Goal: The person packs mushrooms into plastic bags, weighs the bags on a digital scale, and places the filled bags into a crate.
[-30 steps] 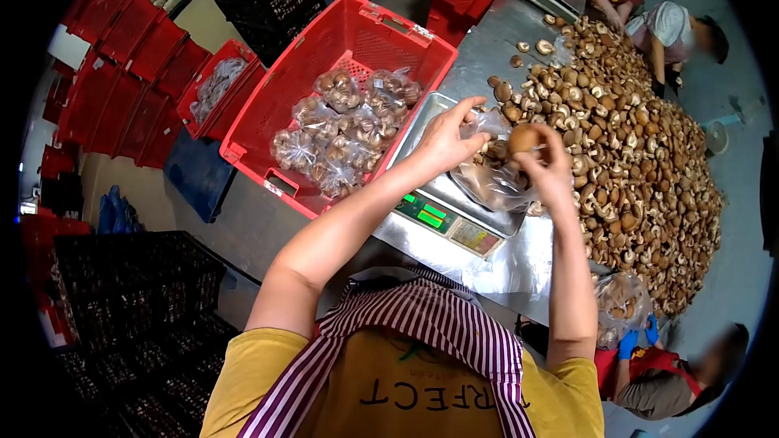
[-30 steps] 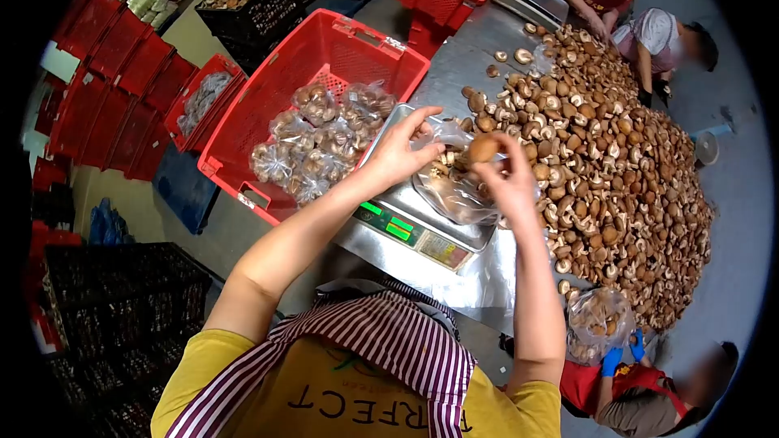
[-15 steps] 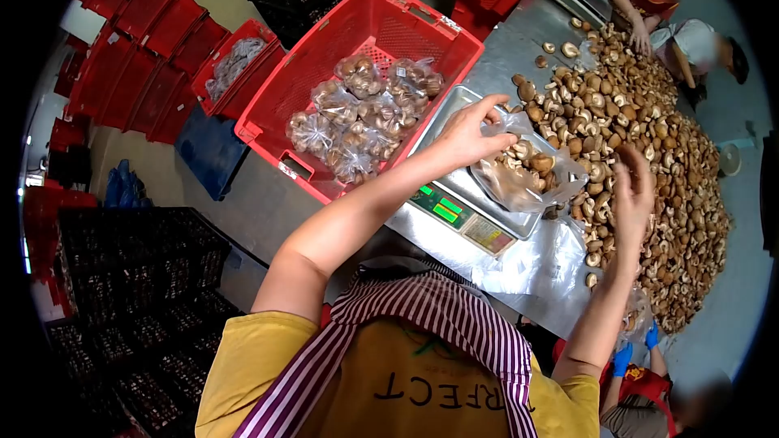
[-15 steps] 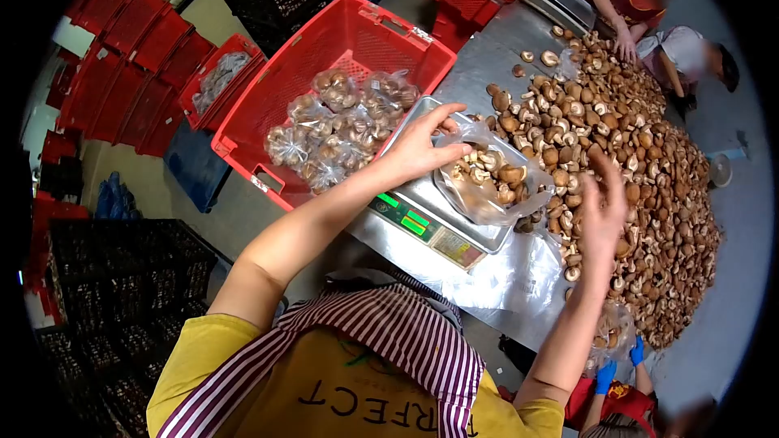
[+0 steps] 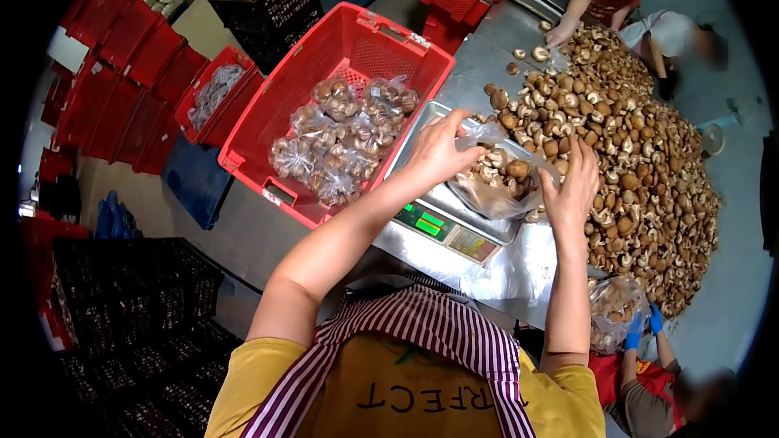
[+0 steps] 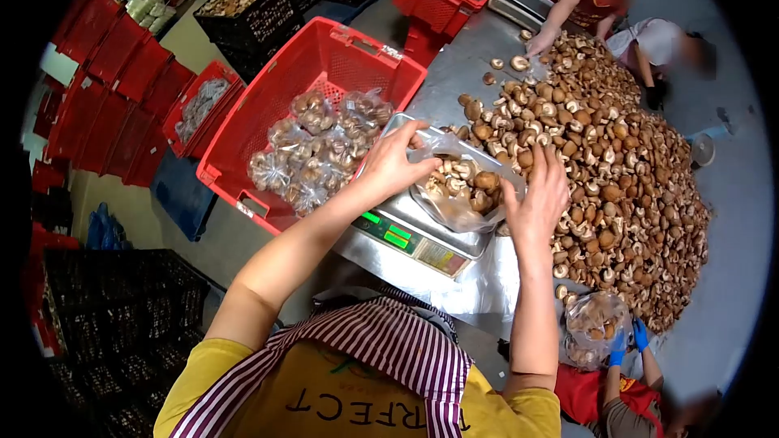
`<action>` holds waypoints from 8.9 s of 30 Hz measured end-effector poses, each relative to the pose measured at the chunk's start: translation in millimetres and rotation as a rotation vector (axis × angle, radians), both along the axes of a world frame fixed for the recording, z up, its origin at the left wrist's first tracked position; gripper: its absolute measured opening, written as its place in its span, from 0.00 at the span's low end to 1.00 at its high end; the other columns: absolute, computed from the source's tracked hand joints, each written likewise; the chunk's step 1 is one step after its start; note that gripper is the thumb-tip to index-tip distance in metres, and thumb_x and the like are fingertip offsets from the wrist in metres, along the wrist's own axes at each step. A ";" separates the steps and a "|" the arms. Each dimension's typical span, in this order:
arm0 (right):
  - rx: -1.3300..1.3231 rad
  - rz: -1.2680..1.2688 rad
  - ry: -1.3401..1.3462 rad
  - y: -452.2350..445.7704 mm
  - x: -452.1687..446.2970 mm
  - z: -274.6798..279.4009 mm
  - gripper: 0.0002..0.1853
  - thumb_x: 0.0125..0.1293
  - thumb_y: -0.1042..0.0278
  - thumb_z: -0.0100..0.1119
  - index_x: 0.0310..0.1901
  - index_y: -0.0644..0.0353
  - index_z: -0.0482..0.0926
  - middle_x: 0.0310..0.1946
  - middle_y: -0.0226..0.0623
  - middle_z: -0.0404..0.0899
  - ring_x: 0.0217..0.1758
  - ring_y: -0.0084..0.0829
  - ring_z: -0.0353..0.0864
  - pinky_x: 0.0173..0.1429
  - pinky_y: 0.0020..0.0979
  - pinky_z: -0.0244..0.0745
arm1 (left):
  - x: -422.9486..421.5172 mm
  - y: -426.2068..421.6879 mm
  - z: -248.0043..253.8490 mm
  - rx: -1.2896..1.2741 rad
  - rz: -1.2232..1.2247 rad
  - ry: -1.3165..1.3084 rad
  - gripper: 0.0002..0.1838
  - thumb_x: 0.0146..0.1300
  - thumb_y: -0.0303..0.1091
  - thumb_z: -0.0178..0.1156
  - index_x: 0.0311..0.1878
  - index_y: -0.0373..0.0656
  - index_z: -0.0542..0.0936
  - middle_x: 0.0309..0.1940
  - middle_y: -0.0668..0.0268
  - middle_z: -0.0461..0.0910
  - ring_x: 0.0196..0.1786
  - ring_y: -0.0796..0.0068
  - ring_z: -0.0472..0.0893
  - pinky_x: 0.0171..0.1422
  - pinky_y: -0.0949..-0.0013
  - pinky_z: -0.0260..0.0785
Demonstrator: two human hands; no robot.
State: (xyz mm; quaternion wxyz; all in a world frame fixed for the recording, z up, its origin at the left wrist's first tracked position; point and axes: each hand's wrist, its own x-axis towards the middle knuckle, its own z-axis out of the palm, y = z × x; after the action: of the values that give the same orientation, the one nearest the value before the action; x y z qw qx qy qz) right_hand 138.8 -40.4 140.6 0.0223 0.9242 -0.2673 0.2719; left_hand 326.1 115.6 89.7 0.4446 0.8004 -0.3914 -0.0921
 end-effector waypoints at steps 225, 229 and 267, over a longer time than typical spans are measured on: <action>0.517 0.358 -0.008 75.9 11.5 -73.0 0.04 0.60 0.73 0.61 0.36 0.64 0.80 0.35 0.44 0.80 0.39 0.47 0.79 0.45 0.42 0.73 | -76.5 85.9 -43.8 0.037 0.059 -0.385 0.21 0.56 0.37 0.67 0.52 0.40 0.78 0.48 0.58 0.78 0.51 0.58 0.78 0.54 0.55 0.70; 0.595 0.295 -0.026 72.2 27.9 -88.8 0.08 0.61 0.67 0.61 0.36 0.64 0.80 0.35 0.47 0.81 0.41 0.49 0.80 0.47 0.44 0.74 | -67.1 87.8 -65.1 0.078 0.269 -0.955 0.19 0.58 0.32 0.64 0.53 0.40 0.78 0.48 0.60 0.78 0.51 0.59 0.79 0.53 0.56 0.71; 0.535 -0.016 -0.029 40.3 -48.5 -41.0 0.33 0.54 0.55 0.68 0.59 0.63 0.72 0.60 0.51 0.71 0.68 0.50 0.65 0.68 0.45 0.64 | -99.2 83.9 -46.2 0.003 -0.106 0.142 0.16 0.58 0.31 0.68 0.25 0.37 0.69 0.16 0.64 0.67 0.19 0.72 0.66 0.25 0.64 0.59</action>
State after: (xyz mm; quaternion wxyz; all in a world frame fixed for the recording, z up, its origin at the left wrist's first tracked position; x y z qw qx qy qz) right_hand 90.3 -0.1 99.6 -0.2244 0.8910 -0.3375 0.2048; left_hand 226.9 199.6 43.5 0.4644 0.7709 -0.4004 -0.1727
